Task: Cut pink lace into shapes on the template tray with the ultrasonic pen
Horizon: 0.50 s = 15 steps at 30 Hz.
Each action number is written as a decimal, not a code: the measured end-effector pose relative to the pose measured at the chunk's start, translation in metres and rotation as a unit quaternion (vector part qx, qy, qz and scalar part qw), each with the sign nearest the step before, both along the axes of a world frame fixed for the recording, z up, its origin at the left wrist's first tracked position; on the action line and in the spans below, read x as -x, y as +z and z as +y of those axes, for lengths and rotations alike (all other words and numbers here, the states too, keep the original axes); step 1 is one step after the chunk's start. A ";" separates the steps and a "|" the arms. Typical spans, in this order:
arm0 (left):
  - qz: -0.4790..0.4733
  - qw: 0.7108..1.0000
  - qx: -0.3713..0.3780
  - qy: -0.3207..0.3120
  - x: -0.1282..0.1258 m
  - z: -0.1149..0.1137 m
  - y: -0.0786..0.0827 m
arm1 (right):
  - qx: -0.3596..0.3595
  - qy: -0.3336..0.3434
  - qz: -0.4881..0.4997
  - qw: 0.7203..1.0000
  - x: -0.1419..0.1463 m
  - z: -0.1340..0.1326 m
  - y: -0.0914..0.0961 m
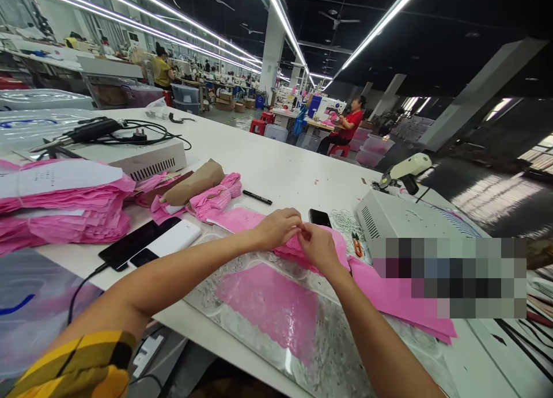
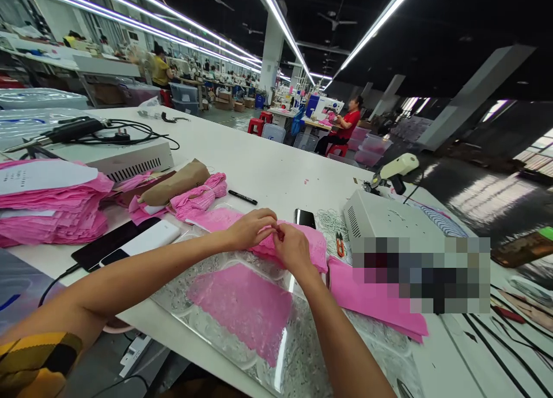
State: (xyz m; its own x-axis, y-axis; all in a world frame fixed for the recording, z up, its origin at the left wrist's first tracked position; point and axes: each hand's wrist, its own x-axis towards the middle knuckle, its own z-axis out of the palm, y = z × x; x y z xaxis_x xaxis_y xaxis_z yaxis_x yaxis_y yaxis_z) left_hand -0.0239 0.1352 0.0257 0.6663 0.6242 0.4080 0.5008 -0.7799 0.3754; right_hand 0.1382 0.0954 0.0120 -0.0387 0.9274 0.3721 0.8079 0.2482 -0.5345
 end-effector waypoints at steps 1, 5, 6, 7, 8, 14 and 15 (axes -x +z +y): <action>-0.012 0.999 0.004 0.035 -0.004 -0.005 -0.001 | -0.006 -0.015 0.012 1.000 -0.001 0.003 0.004; -0.027 0.990 0.043 0.132 -0.028 -0.027 -0.012 | -0.040 -0.086 0.057 0.994 -0.017 0.006 0.025; -0.026 0.988 0.055 0.142 -0.038 -0.031 -0.015 | -0.050 -0.102 0.065 0.991 -0.022 0.005 0.030; -0.026 0.986 0.065 0.152 -0.049 -0.034 -0.017 | -0.059 -0.116 0.072 0.989 -0.026 0.004 0.036; -0.027 0.984 0.073 0.163 -0.061 -0.036 -0.017 | -0.069 -0.130 0.079 0.986 -0.030 0.002 0.041; -0.028 0.975 0.087 0.202 -0.121 -0.036 -0.004 | -0.122 -0.209 0.130 0.962 -0.057 -0.022 0.076; -0.022 0.978 0.082 0.192 -0.125 -0.037 -0.001 | -0.129 -0.227 0.141 0.955 -0.064 -0.030 0.081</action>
